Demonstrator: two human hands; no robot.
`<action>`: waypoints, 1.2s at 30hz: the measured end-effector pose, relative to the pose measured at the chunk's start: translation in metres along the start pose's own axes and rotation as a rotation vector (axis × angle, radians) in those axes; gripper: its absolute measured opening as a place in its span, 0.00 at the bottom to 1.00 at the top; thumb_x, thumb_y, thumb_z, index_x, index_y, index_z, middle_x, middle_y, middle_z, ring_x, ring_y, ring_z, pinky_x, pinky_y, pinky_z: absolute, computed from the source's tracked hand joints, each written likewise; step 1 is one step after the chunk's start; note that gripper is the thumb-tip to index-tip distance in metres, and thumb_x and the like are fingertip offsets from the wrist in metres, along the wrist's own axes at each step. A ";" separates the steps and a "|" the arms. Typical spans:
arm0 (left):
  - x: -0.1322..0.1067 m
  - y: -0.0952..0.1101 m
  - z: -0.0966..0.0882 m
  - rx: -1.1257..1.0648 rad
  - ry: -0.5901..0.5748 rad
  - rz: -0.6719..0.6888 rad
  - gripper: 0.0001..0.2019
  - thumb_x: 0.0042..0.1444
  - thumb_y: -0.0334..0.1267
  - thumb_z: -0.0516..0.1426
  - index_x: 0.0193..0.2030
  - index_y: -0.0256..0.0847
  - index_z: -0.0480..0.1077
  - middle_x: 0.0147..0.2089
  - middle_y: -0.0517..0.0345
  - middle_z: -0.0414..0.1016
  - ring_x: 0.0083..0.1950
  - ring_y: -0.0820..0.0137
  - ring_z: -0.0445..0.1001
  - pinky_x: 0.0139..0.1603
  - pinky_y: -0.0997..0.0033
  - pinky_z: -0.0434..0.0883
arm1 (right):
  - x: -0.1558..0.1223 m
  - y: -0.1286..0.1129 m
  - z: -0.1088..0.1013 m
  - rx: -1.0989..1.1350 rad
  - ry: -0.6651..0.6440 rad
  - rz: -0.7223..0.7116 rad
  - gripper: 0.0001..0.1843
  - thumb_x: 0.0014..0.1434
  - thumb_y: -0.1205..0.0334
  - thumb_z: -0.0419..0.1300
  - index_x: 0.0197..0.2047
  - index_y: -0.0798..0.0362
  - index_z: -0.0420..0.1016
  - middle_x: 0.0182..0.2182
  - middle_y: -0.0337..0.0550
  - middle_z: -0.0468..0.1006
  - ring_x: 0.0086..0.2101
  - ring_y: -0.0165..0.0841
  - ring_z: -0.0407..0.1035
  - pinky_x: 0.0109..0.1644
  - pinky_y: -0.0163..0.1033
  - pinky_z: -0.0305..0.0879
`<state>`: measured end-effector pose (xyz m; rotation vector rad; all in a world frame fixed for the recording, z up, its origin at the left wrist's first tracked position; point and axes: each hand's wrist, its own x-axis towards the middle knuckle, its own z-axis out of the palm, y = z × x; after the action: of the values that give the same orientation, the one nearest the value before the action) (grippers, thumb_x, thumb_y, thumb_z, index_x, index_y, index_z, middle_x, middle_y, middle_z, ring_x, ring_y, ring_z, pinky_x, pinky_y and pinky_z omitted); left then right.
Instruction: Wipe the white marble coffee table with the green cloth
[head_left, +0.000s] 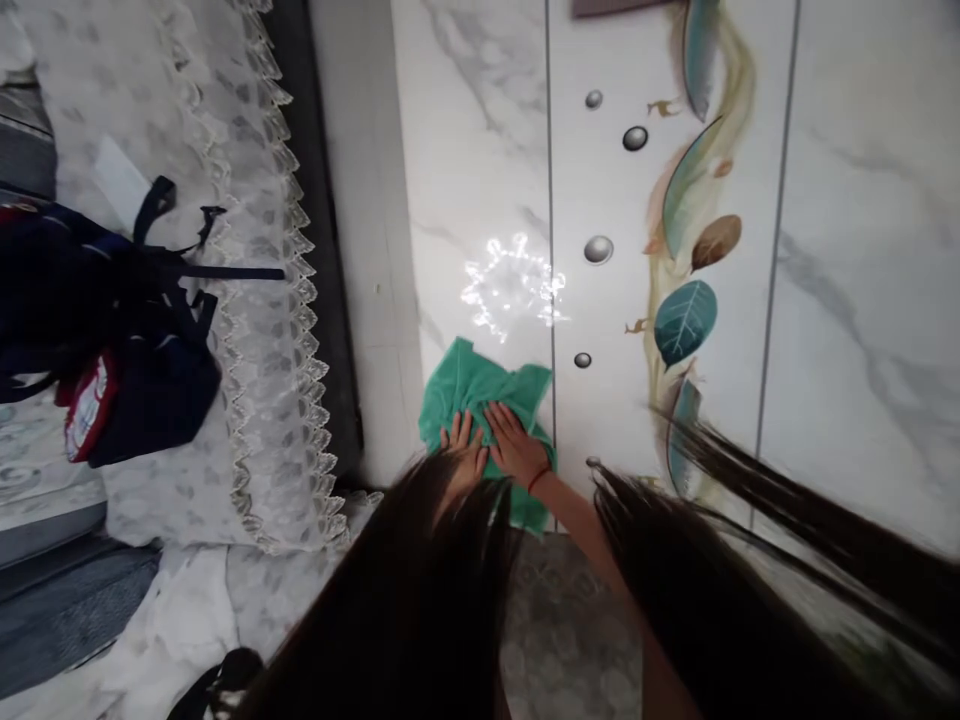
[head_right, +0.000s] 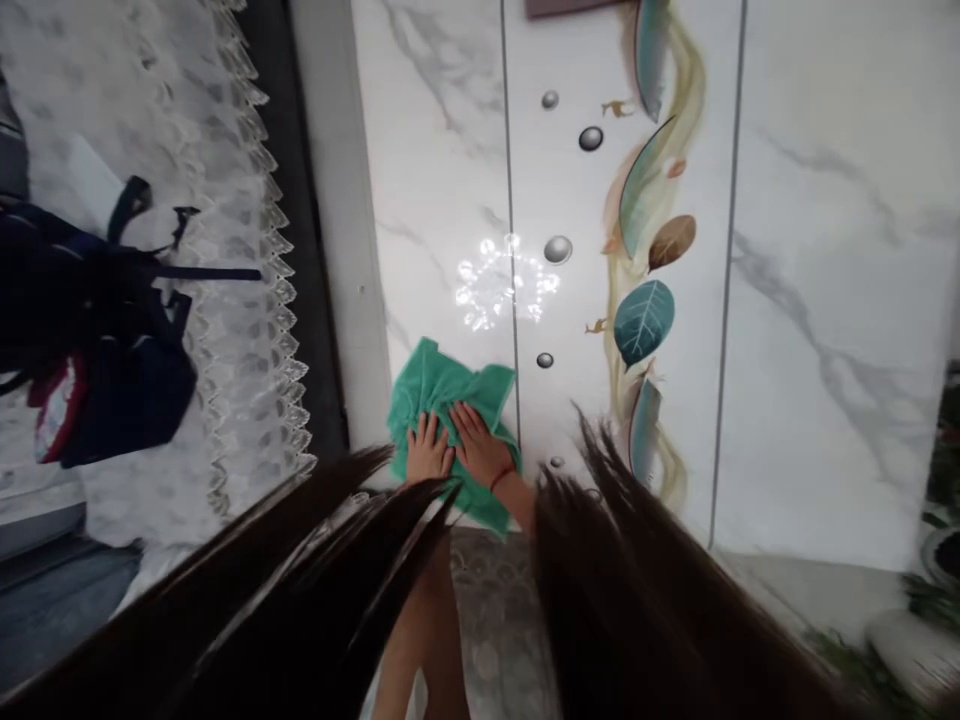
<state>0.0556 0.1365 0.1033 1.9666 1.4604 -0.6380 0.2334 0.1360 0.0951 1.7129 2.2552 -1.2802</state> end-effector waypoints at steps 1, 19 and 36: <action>0.027 -0.005 -0.021 0.001 0.039 0.015 0.27 0.78 0.43 0.53 0.77 0.45 0.79 0.89 0.38 0.61 0.91 0.37 0.60 0.86 0.18 0.69 | 0.028 0.011 -0.018 -0.008 0.031 -0.003 0.40 0.77 0.59 0.53 0.89 0.51 0.71 0.86 0.46 0.63 0.85 0.43 0.59 0.89 0.50 0.66; 0.358 -0.018 -0.274 -0.143 0.583 -0.030 0.32 0.80 0.47 0.51 0.88 0.52 0.60 0.97 0.72 0.33 0.95 0.58 0.21 0.92 0.17 0.27 | 0.313 0.091 -0.276 -0.203 0.385 0.055 0.44 0.84 0.57 0.58 0.94 0.63 0.51 0.92 0.61 0.38 0.90 0.54 0.34 0.92 0.75 0.32; 0.073 0.092 -0.031 -0.079 0.279 0.025 0.32 0.71 0.49 0.56 0.79 0.51 0.78 0.88 0.48 0.68 0.92 0.38 0.59 0.91 0.26 0.63 | -0.004 0.089 -0.056 -0.130 0.104 0.048 0.43 0.76 0.51 0.50 0.91 0.43 0.67 0.89 0.47 0.51 0.87 0.51 0.50 0.91 0.68 0.53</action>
<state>0.1652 0.1873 0.0915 2.0706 1.5941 -0.2976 0.3319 0.1720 0.0829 1.8149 2.2797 -1.0340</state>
